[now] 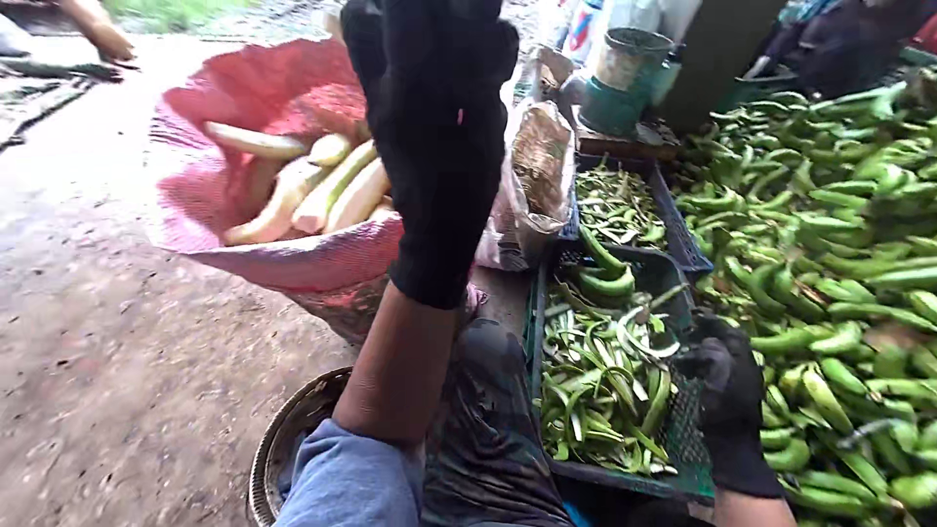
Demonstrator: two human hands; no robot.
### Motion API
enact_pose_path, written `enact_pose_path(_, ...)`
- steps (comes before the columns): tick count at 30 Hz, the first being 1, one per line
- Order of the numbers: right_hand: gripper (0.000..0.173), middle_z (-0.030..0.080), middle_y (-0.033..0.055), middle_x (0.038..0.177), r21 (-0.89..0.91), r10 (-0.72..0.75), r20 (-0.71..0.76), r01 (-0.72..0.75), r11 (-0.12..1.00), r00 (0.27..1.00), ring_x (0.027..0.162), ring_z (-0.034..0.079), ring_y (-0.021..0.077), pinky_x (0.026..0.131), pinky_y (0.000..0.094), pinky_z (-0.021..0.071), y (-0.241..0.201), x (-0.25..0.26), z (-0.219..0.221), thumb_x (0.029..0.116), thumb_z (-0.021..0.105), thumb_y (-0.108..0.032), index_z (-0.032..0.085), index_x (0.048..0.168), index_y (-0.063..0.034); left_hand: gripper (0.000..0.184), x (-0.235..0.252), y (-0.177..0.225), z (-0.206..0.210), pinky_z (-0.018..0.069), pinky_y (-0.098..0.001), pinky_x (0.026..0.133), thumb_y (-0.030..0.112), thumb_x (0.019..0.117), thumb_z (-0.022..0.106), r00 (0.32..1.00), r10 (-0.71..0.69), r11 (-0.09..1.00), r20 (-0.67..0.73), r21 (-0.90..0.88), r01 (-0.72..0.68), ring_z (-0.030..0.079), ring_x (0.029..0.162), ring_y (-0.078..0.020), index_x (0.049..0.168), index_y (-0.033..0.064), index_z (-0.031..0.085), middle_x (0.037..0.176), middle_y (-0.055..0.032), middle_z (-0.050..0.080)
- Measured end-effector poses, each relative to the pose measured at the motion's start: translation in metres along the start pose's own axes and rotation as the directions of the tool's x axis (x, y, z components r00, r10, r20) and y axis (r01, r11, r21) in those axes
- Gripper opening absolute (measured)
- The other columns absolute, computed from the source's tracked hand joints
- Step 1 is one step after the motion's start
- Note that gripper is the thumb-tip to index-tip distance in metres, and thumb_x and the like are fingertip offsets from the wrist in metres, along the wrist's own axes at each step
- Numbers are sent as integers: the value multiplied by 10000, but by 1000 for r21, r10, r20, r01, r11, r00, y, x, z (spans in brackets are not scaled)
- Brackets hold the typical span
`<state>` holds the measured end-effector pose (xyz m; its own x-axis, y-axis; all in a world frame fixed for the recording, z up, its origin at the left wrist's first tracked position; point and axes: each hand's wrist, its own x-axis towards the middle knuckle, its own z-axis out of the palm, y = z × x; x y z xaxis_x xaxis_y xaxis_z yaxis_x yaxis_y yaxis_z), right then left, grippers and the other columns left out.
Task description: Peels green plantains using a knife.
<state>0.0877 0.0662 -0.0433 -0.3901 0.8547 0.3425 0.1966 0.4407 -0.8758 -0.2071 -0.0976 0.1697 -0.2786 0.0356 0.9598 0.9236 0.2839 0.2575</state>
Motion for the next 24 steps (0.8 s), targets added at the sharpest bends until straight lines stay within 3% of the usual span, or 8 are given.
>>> enact_pose_path(2, 468, 651, 84, 1115, -17, 40, 16, -40, 999, 999, 765, 633, 92, 647, 289, 561, 4, 4, 6, 994, 357, -212, 559, 1368, -16, 192, 0, 12, 0, 455, -414, 952, 104, 979, 601, 999, 11, 1000, 46, -11, -11, 616, 1093, -331, 1067, 5, 740, 1053, -195, 702)
enact_pose_path(5, 441, 664, 143, 1171, -65, 153, 65, -149, 987, 986, 872, 680, 167, 746, 365, 593, 11, 15, 17, 1038, 368, -197, 551, 1395, -14, 327, -37, 39, 16, 549, -325, 902, 121, 979, 624, 962, -71, 942, 263, -301, 151, 655, 1063, -211, 1281, 7, 673, 1173, -165, 676)
enact_pose_path(9, 416, 662, 162, 1276, -344, 190, 222, -105, 933, 956, 1088, 677, 221, 957, 438, 556, 38, 36, 19, 1063, 406, -221, 579, 1395, -39, 362, -105, 44, 57, 598, -327, 877, 109, 1027, 563, 827, -123, 454, 548, -710, 538, 690, 994, -127, 1365, -20, 575, 1221, -114, 679)
enact_pose_path(11, 405, 653, 150, 1324, -508, 200, 299, -21, 861, 933, 1220, 624, 251, 1062, 483, 482, 53, 49, 23, 1058, 408, -208, 609, 1381, -69, 423, -136, 37, 66, 569, -249, 761, 139, 1041, 528, 688, -179, 225, 703, -651, 725, 653, 918, -71, 1462, 115, 491, 1236, -35, 658)
enact_pose_path(13, 426, 594, 125, 1430, -673, 295, 345, 16, 740, 891, 1335, 550, 278, 1125, 517, 419, 69, 66, 35, 1055, 418, -227, 575, 1440, -136, 411, -162, 28, 76, 495, -209, 583, 220, 1037, 543, 538, -222, 86, 813, -533, 842, 575, 731, -49, 1445, 244, 503, 1043, 18, 636)
enact_pose_path(16, 479, 470, 146, 1544, -804, 361, 353, 83, 589, 863, 1389, 474, 370, 1070, 625, 414, 92, 92, 60, 1008, 532, -256, 535, 1475, -153, 308, -183, 21, 86, 436, -185, 464, 324, 1054, 558, 330, -228, -33, 916, -346, 937, 500, 563, -34, 1359, 281, 544, 843, 23, 595)
enact_pose_path(22, 620, 419, 162, 1575, -746, 233, 248, 32, 665, 940, 1404, 450, 396, 1042, 671, 422, 132, 175, 116, 961, 634, -289, 445, 1524, -113, 291, -172, 27, 103, 419, -180, 456, 257, 1037, 580, 204, -285, -92, 937, -238, 967, 492, 542, -46, 1321, 196, 602, 795, 13, 607)
enact_pose_path(24, 675, 411, 162, 1584, -743, 299, 273, 3, 669, 914, 1423, 435, 386, 1078, 651, 401, 130, 202, 131, 964, 635, -296, 382, 1563, -117, 285, -174, 27, 107, 428, -177, 467, 240, 1028, 590, 177, -277, -111, 944, -215, 970, 496, 550, -47, 1299, 163, 629, 789, 5, 602)
